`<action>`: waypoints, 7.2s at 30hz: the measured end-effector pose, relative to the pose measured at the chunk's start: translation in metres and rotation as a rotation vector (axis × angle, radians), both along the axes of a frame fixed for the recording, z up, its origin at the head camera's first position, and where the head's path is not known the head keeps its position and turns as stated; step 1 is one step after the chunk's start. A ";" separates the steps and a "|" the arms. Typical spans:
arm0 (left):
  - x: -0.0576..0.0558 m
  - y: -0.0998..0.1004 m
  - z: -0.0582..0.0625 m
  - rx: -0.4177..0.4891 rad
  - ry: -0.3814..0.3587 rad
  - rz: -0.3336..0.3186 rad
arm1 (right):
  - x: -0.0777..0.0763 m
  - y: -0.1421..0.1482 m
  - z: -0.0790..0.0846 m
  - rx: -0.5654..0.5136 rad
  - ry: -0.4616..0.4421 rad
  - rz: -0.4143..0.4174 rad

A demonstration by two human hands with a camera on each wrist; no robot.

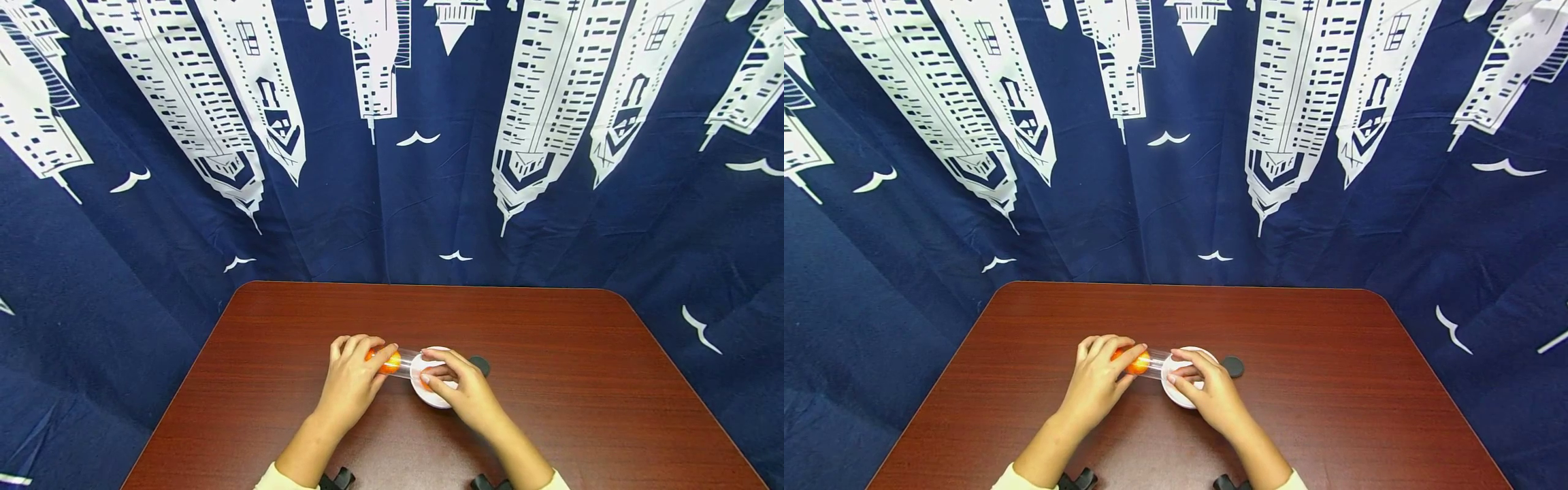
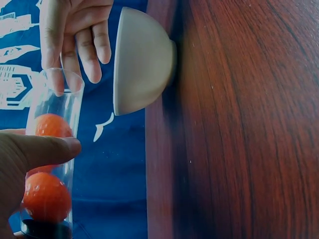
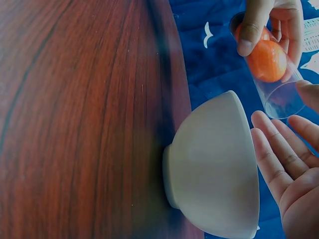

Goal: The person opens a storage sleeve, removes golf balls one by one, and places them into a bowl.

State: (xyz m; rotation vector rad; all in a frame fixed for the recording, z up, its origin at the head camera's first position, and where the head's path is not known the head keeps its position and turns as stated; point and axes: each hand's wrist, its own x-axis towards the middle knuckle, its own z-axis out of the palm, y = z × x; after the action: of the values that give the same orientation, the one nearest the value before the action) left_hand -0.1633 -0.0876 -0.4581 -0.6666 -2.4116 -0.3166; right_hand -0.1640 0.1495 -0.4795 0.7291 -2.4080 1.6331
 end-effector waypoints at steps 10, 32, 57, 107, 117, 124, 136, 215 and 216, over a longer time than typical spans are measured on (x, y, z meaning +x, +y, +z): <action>0.001 0.000 0.000 -0.002 -0.023 0.000 | 0.002 0.000 0.001 -0.014 -0.022 0.008; 0.000 0.001 0.000 0.020 0.006 -0.019 | 0.002 0.001 0.002 -0.082 -0.053 0.033; 0.002 0.001 -0.004 0.106 -0.035 -0.034 | 0.006 0.004 0.003 -0.113 -0.013 0.028; -0.002 -0.009 -0.011 0.274 -0.075 -0.034 | -0.001 0.022 0.015 0.662 0.226 -0.330; -0.002 -0.010 -0.009 0.275 -0.076 -0.033 | -0.003 0.022 0.012 0.770 0.270 -0.307; -0.002 -0.010 -0.010 0.284 -0.082 -0.039 | -0.004 0.020 0.011 0.823 0.317 -0.315; 0.000 -0.009 -0.008 0.306 -0.082 -0.052 | -0.005 0.019 0.011 0.854 0.328 -0.321; 0.001 -0.004 0.002 0.067 0.049 -0.012 | 0.005 0.007 0.013 0.055 0.102 -0.103; 0.002 -0.003 0.002 0.061 0.050 -0.011 | 0.005 0.006 0.013 0.053 0.099 -0.097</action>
State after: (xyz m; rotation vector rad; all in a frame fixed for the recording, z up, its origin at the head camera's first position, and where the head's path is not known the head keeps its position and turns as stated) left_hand -0.1617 -0.0911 -0.4558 -0.6534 -2.3422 -0.3728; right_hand -0.1586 0.1560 -0.4665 0.6731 -2.3855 1.4669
